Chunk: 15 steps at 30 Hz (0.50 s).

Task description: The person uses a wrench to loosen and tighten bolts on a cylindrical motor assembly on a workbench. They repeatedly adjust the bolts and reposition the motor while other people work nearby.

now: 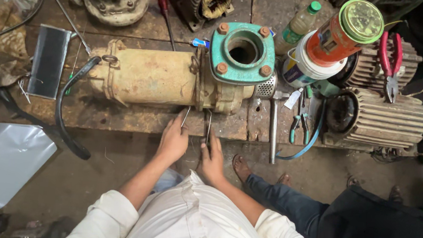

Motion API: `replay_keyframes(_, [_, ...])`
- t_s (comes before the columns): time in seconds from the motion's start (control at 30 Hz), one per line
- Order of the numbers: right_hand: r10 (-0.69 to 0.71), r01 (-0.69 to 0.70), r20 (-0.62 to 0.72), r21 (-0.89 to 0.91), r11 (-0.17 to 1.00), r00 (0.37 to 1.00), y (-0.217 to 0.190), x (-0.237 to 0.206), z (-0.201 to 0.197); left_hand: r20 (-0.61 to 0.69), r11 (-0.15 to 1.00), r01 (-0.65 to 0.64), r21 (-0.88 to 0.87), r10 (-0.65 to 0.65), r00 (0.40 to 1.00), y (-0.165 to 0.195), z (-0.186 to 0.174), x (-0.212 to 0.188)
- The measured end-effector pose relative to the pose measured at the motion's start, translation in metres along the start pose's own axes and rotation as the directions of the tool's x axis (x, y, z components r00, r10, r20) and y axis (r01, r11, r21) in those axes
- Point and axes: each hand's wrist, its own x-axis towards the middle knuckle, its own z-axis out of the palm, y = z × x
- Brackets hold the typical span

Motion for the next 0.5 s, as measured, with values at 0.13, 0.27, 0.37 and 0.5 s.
replay_keyframes(0.13, [0.304,-0.336,0.149,0.514,0.789,0.941,-0.005,-0.002,0.013,0.024,0.997,0.058,-0.053,-0.056,0.998,0.006,-0.001,0.005])
replay_keyframes(0.27, [0.056,-0.053,-0.008,0.226,0.973,0.998,-0.001,0.002,0.01,0.073,0.977,0.205,-0.062,-0.2,0.977,0.01,-0.006,0.008])
replay_keyframes(0.37, [-0.075,0.074,0.002,-0.162,0.984,0.997,0.006,0.007,-0.002,0.016,0.998,0.07,0.006,-0.07,0.997,0.007,-0.008,0.009])
replay_keyframes(0.5, [-0.062,0.073,0.058,-0.193,0.979,0.996,0.005,0.01,-0.012,0.036,0.995,0.081,0.049,-0.083,0.996,0.002,-0.007,0.008])
